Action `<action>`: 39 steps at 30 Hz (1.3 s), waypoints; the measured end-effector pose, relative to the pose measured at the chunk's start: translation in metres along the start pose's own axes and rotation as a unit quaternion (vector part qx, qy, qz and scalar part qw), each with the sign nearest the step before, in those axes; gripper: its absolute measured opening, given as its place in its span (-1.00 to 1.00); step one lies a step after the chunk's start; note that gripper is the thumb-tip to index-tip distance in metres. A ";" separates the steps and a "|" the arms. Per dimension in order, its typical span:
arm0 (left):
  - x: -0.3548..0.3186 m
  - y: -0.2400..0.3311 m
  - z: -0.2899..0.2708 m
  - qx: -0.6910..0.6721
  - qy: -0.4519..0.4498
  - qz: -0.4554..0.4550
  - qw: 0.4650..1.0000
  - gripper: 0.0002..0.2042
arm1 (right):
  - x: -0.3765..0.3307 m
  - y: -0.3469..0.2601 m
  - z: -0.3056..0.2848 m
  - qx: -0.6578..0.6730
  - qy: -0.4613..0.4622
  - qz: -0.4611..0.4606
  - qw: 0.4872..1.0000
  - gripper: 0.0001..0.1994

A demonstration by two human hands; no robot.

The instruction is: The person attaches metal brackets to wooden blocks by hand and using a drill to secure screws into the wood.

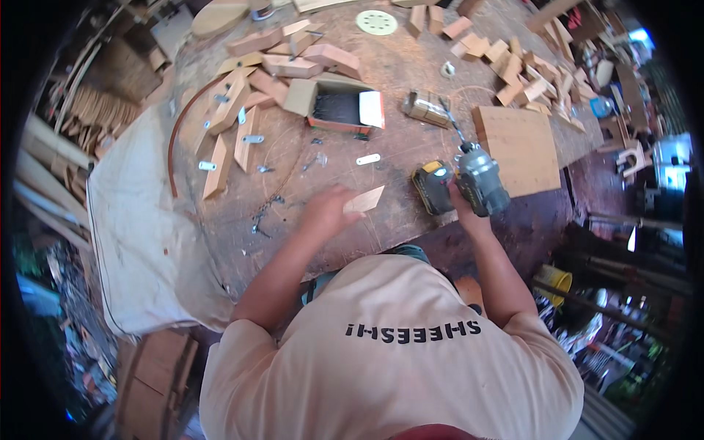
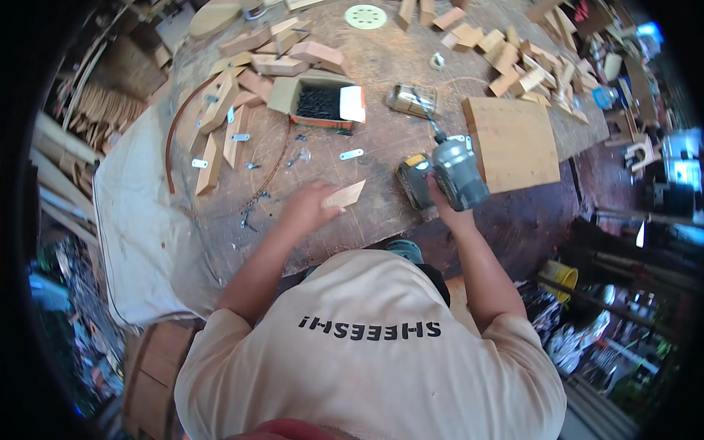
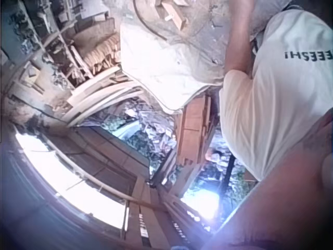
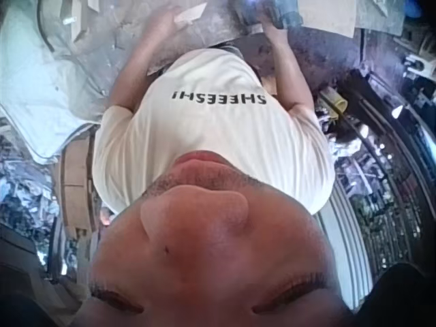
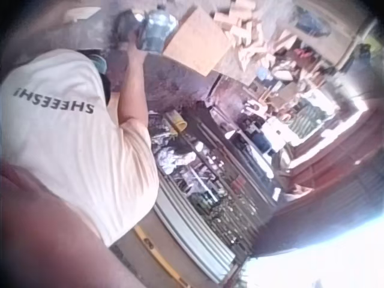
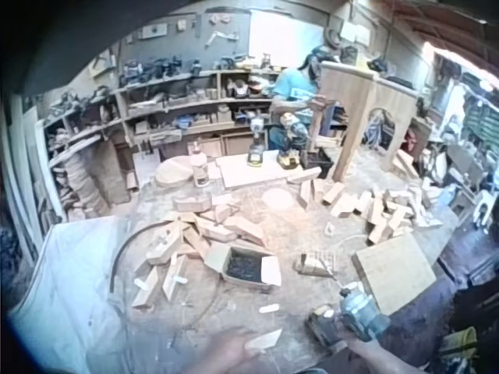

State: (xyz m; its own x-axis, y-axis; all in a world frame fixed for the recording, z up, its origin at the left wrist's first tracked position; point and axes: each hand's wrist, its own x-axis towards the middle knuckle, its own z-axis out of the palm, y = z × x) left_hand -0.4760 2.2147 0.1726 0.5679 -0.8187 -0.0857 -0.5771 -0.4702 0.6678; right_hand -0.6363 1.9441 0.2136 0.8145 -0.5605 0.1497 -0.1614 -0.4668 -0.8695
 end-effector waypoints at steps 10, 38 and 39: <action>0.112 -0.013 0.011 0.052 0.028 0.094 0.994 -0.80 | -0.010 0.017 0.005 0.124 0.031 0.030 0.991 -0.78; 0.034 0.040 -0.023 -0.539 -0.020 -0.145 0.829 -0.69 | -0.018 0.017 -0.004 0.052 0.032 0.024 0.998 -0.59; 0.027 0.040 -0.022 -0.539 -0.018 -0.142 0.830 -0.71 | -0.024 0.018 0.001 -0.008 0.058 -0.001 0.998 -0.53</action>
State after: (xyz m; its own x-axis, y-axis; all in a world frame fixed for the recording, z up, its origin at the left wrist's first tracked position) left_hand -0.4706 2.1814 0.2133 0.5615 -0.7443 -0.3616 0.4491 -0.0929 0.8886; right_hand -0.6584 1.9496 0.1938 0.7449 -0.6345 0.2065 -0.1685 -0.4783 -0.8619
